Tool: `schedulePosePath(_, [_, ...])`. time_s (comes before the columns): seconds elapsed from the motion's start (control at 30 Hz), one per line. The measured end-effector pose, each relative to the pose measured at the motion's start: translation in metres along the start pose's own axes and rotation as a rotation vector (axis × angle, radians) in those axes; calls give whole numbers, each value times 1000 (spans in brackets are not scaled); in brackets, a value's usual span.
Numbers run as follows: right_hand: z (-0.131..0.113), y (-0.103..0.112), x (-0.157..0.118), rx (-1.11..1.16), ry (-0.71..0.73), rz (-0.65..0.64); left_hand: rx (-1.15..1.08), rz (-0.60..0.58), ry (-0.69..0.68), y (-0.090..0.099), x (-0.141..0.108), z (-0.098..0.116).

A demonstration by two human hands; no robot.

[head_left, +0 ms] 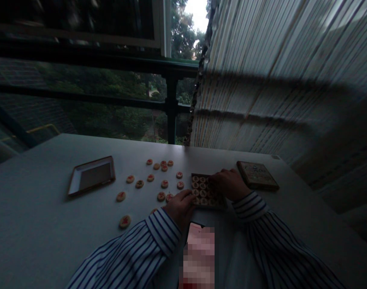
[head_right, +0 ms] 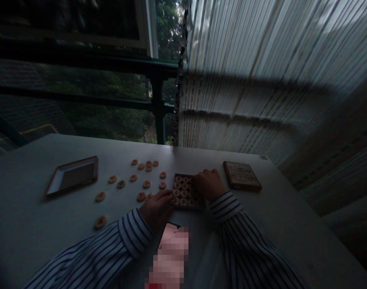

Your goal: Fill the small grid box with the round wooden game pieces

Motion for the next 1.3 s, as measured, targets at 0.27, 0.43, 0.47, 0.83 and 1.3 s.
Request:
schedulePosePath(0.27, [-1,-1,0,-7,7,-9,-13,-19,-2,0,0,0])
schedulePosePath(0.43, [-2,1,0,-4,17,18,-12,1,3,3,1,2])
schedulePosePath(0.47, [-2,1,0,-2,18,20,-9,4,-1,3,1,3])
schedulePosePath(0.83, [-1,-3,1,-6,16,-9,-42,0,3,3,2,3])
schedulePosePath(1.3, [0,5,-1,20,9,15,-20,11,11,4,2,4])
Point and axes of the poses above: each hand's wrist, its own x-axis towards the middle knuckle, its own y-axis out of the back of the hand, z = x × y, the point moved 7 cm from there along x, towards the middle knuckle, and after that the axes turned 3 degrees about y, right-handed, at the moved point
